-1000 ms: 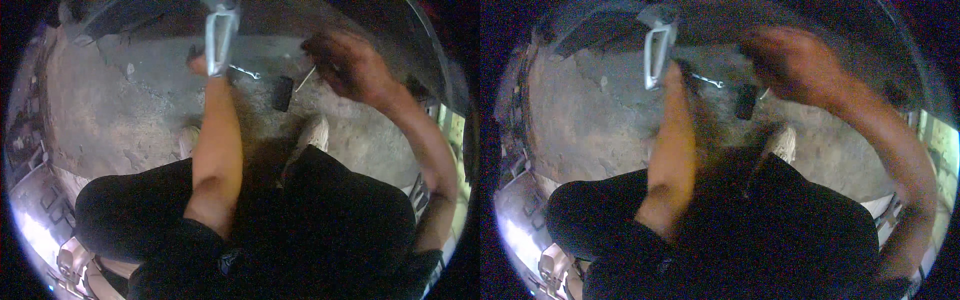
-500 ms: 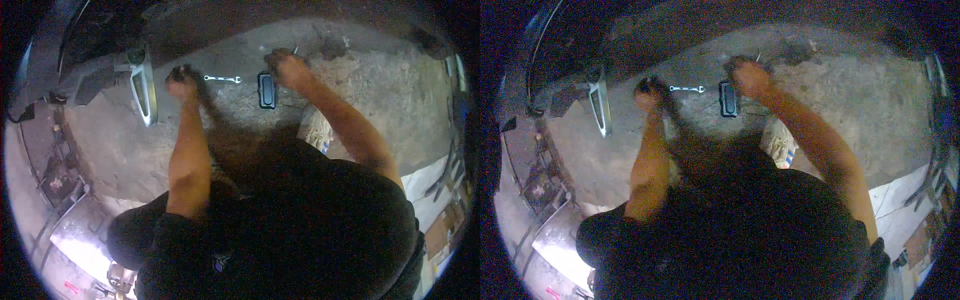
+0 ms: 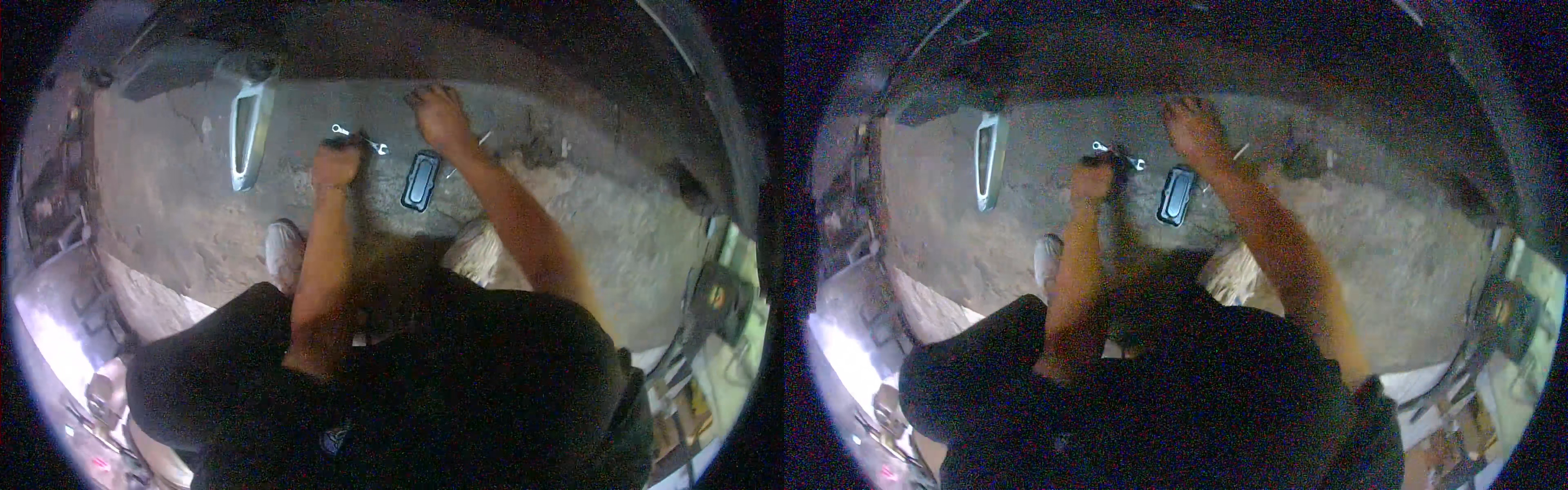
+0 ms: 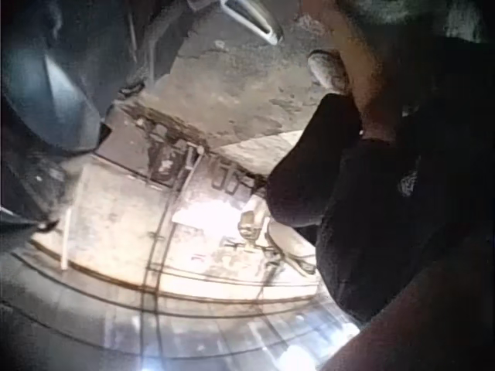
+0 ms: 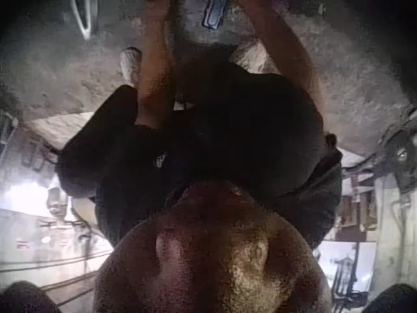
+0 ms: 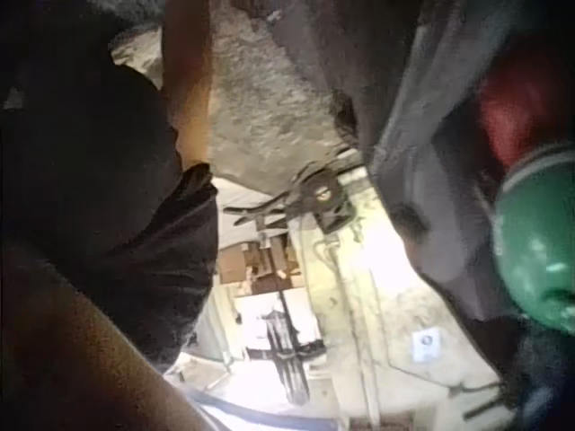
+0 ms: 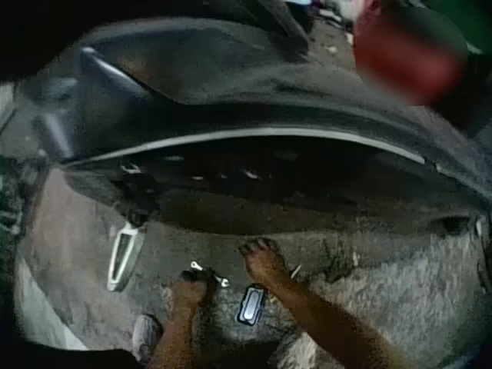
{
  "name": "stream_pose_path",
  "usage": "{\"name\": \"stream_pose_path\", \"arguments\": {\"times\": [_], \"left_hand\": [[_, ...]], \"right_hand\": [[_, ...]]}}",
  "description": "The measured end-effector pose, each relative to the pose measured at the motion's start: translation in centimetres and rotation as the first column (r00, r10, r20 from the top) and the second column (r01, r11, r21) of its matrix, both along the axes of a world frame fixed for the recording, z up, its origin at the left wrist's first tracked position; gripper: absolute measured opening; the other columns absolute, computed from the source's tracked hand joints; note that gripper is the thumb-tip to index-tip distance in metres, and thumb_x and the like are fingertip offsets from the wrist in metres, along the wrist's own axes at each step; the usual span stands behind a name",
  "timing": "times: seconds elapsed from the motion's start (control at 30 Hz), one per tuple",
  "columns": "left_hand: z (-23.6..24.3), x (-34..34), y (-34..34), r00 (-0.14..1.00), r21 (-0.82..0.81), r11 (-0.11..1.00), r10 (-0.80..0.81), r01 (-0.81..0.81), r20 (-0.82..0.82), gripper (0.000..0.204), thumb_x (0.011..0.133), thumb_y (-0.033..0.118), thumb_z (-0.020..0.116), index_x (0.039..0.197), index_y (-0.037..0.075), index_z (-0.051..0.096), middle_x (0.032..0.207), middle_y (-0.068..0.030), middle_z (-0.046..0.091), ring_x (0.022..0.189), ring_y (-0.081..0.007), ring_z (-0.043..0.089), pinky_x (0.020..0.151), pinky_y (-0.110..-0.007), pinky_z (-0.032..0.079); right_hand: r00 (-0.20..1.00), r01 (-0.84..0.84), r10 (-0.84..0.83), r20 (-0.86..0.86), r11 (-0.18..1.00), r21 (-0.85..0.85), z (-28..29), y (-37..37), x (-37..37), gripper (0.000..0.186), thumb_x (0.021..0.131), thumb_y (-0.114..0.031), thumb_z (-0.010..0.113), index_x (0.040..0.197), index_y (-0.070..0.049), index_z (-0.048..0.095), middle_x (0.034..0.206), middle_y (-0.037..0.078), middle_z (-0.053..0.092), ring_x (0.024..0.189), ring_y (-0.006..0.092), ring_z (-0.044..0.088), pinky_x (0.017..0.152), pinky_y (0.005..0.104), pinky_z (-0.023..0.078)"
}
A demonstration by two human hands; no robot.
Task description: The person removes a metal footpeg assembly from the side of a scooter using an allen key and a wrench.
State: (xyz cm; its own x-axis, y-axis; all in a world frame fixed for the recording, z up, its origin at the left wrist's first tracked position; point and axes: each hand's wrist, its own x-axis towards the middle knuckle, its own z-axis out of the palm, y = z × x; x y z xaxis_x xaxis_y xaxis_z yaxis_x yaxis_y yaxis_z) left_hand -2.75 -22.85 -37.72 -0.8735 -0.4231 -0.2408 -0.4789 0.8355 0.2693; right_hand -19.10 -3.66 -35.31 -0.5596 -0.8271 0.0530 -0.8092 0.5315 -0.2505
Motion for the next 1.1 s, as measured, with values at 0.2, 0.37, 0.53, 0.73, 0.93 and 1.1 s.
{"name": "stream_pose_path", "arguments": {"times": [0.2,0.37,0.53,0.73,0.93,1.1], "left_hand": [[-1.9,1.4,-0.6,0.862,0.032,0.906,0.39,-0.422,0.324,0.051,0.079,0.047,0.056,0.103,0.003,0.065,0.106,-0.0198,0.064,0.103,-0.0367,0.06,0.089,-0.043,0.047],[7.6,-5.0,4.3,0.847,0.092,0.878,0.42,-0.47,0.325,0.045,0.076,0.039,0.06,0.102,0.003,0.066,0.113,-0.0193,0.061,0.107,-0.034,0.058,0.091,-0.04,0.046],[3.8,-3.7,2.1,0.861,0.172,0.86,0.427,-0.481,0.277,0.039,0.073,0.032,0.06,0.097,0.002,0.068,0.11,-0.0194,0.063,0.104,-0.0331,0.06,0.091,-0.04,0.046],[7.1,-4.7,2.3,0.872,0.199,0.882,0.344,-0.427,0.347,0.041,0.075,0.031,0.057,0.103,0.001,0.065,0.111,-0.0201,0.062,0.104,-0.0356,0.059,0.091,-0.041,0.046],[2.7,-3.4,2.1,0.812,0.266,0.77,0.519,-0.58,0.268,0.042,0.076,0.032,0.057,0.102,0.0,0.064,0.111,-0.0205,0.061,0.105,-0.0357,0.059,0.091,-0.04,0.046],[4.9,-4.0,2.3,0.813,0.471,0.669,0.532,-0.575,0.238,0.044,0.079,0.037,0.055,0.104,0.002,0.063,0.114,-0.0225,0.06,0.112,-0.037,0.054,0.094,-0.042,0.044]], "right_hand": [[0.99,0.08,-0.035,0.14,0.94,-0.333,0.9,1.4,3.9,0.038,0.069,-0.006,0.057,0.106,-0.005,0.062,0.106,0.019,0.059,0.1,0.0363,0.054,0.09,0.0461,0.043],[0.934,0.292,-0.184,0.305,0.887,-0.357,1.2,8.0,3.4,0.031,0.072,-0.007,0.059,0.103,-0.003,0.062,0.106,0.018,0.059,0.104,0.038,0.052,0.091,0.0476,0.04],[0.982,0.164,-0.131,0.138,0.95,-0.264,3.9,8.5,6.0,0.037,0.07,-0.011,0.064,0.106,-0.001,0.06,0.116,0.017,0.054,0.114,0.0388,0.045,0.095,0.0522,0.036],[0.949,-0.097,0.091,0.301,0.995,0.004,6.2,7.2,8.5,0.06,0.066,-0.023,0.069,0.124,-0.013,0.052,0.131,0.016,0.041,0.12,0.0466,0.035,0.099,0.0559,0.034],[0.961,-0.043,-0.016,0.278,0.978,0.205,5.4,6.4,10.0,0.065,0.066,-0.03,0.07,0.128,-0.02,0.051,0.133,0.011,0.043,0.12,0.0481,0.033,0.098,0.0598,0.031],[0.947,0.018,-0.054,0.318,0.993,0.114,4.8,7.0,9.8,0.065,0.069,-0.032,0.069,0.129,-0.017,0.05,0.135,0.015,0.04,0.122,0.0453,0.033,0.099,0.0596,0.03]]}}
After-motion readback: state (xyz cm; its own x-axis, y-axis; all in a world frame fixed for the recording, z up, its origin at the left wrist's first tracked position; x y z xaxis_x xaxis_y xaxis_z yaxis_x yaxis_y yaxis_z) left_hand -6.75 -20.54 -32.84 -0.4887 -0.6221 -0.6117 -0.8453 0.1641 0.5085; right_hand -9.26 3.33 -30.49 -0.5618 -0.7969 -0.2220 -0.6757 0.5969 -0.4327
